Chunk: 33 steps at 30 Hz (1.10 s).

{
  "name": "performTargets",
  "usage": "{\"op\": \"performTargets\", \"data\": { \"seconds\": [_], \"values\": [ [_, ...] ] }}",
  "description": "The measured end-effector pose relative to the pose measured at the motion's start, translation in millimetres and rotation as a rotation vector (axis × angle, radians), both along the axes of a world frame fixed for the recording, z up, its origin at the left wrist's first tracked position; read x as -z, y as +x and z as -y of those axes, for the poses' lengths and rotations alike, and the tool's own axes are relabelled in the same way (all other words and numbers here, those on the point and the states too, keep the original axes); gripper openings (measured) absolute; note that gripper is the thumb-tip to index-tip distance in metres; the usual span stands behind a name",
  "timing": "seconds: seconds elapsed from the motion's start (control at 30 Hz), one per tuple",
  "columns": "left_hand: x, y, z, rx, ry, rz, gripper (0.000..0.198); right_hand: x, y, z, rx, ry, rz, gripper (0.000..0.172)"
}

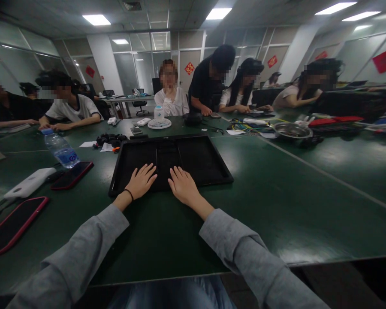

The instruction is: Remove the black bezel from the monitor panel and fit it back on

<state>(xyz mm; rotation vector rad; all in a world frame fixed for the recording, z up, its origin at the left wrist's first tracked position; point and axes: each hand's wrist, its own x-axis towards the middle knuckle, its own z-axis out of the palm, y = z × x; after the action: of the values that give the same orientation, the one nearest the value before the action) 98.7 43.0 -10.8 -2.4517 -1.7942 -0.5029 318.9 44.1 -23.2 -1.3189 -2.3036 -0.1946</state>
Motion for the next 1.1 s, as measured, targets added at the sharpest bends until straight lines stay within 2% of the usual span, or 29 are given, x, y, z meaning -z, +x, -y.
{"op": "performTargets", "data": {
  "seconds": [0.13, 0.23, 0.33, 0.47, 0.53, 0.63, 0.7, 1.1],
  "values": [
    [6.9, -5.3, -4.9, -0.004, -0.018, -0.033, 0.055, 7.8, -2.4, -0.5, -0.011, -0.037, 0.087, 0.061],
    [4.8, -3.7, -1.7, -0.007, 0.004, -0.024, 0.055, 4.7, -0.8, -0.3, -0.007, -0.046, 0.087, 0.062],
    [-2.6, 0.5, 6.4, -0.065, 0.128, 0.010, 0.058, -5.3, 4.1, -0.9, -0.002, 0.010, 0.012, 0.064],
    [-10.8, 3.0, 13.0, -0.162, 0.266, 0.041, 0.063, -14.9, 19.4, -8.2, 0.096, 0.141, -0.143, 0.067],
    [-10.3, 1.3, 10.6, -0.179, 0.230, 0.050, 0.064, -11.4, 27.1, -13.6, 0.110, 0.101, -0.125, 0.066],
    [-4.5, -3.3, 2.4, -0.126, 0.048, 0.044, 0.057, 0.6, 33.5, -20.4, 0.052, -0.043, 0.005, 0.064],
    [-0.2, -6.2, -2.6, -0.101, -0.034, 0.043, 0.052, 6.8, 34.4, -22.8, 0.038, -0.081, 0.054, 0.063],
    [1.5, -8.1, -4.6, -0.102, -0.024, 0.038, 0.051, 2.2, 32.6, -19.8, 0.054, -0.081, 0.072, 0.061]
  ]
}}
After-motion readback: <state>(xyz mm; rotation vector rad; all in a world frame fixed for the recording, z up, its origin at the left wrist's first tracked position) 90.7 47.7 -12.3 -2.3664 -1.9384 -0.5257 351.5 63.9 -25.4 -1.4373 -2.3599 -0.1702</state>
